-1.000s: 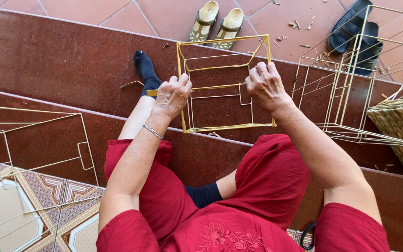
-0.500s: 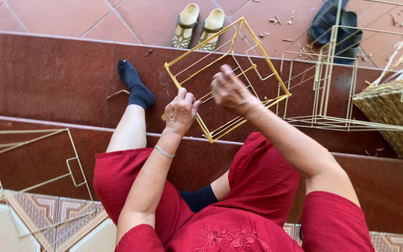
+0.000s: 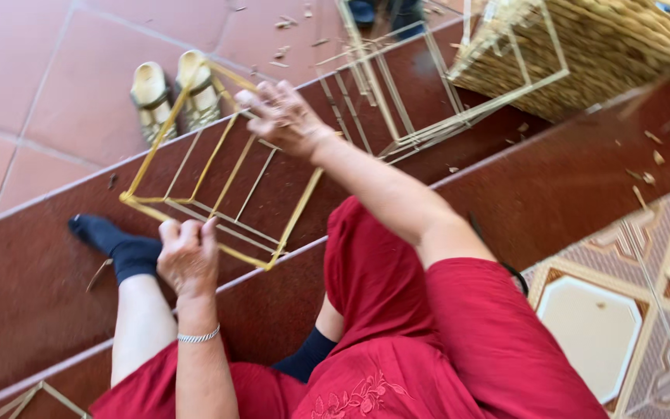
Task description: The person sits on the floor and wraps thin bamboo strips around the edges of a rectangular wire frame. They use scissors to cut the strips and continue wrapping multiple sections of the frame to reinforce its structure.
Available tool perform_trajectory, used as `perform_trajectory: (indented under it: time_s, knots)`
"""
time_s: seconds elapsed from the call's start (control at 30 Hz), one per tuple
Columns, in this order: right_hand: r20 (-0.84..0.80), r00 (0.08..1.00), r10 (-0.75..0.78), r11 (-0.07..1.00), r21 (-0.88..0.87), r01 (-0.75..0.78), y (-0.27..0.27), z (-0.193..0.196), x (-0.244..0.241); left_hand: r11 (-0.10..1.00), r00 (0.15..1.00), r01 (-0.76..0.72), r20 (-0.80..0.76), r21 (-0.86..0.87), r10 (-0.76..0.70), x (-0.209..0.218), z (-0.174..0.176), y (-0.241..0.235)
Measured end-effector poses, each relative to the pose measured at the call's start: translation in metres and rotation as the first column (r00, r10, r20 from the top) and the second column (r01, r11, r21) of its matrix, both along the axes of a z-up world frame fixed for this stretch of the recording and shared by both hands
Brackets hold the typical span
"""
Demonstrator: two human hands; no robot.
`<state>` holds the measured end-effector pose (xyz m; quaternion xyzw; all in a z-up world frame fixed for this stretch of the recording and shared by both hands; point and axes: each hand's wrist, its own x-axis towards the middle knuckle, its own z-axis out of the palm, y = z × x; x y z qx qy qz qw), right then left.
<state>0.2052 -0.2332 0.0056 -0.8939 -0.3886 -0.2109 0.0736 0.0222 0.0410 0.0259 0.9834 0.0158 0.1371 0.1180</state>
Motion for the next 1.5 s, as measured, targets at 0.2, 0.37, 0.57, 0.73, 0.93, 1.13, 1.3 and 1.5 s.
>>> perform_trajectory:
  time_s: [0.2, 0.37, 0.57, 0.73, 0.93, 1.13, 1.3, 1.5]
  knots:
    - [-0.148, 0.959, -0.24, 0.954, 0.148, 0.261, 0.02, -0.026, -0.037, 0.997, 0.997, -0.074, -0.027, -0.007, 0.073, -0.002, -0.018, 0.002]
    - [-0.21, 0.946, -0.248, 0.926, 0.234, 0.295, 0.006, 0.007, -0.044, 0.997, 0.996, -0.082, -0.045, -0.003, 0.081, -0.003, -0.034, 0.009]
    - [-0.201, 0.974, -0.107, 0.735, 0.644, 0.214, -0.04, 0.046, -0.144, 0.995, 0.998, -0.059, 0.0, -0.086, 0.06, 0.003, -0.037, 0.013]
    - [-0.394, 0.847, -0.356, 0.557, 0.638, 0.532, -0.152, 0.041, -0.281, 0.923, 0.999, -0.022, -0.032, -0.383, 0.011, -0.005, -0.023, 0.014]
    - [-0.53, 0.355, -0.77, 0.445, -0.048, 0.894, -0.26, -0.016, -0.43, 0.283, 0.98, -0.197, -0.2, -0.939, 0.017, -0.022, -0.026, 0.03]
    - [-0.642, 0.227, -0.732, 0.438, -0.19, 0.879, -0.311, -0.082, -0.501, 0.119, 0.981, -0.183, -0.189, -0.976, -0.048, -0.018, -0.047, 0.032]
    - [-0.727, 0.075, -0.683, 0.426, -0.313, 0.849, -0.306, -0.077, -0.491, 0.144, 0.966, -0.251, -0.256, -0.957, -0.018, -0.018, -0.05, 0.034]
    - [-0.944, 0.327, -0.041, 0.127, 0.32, 0.939, -0.261, -0.02, -0.447, 0.309, 0.874, -0.483, -0.47, -0.819, 0.119, -0.019, -0.05, 0.037]
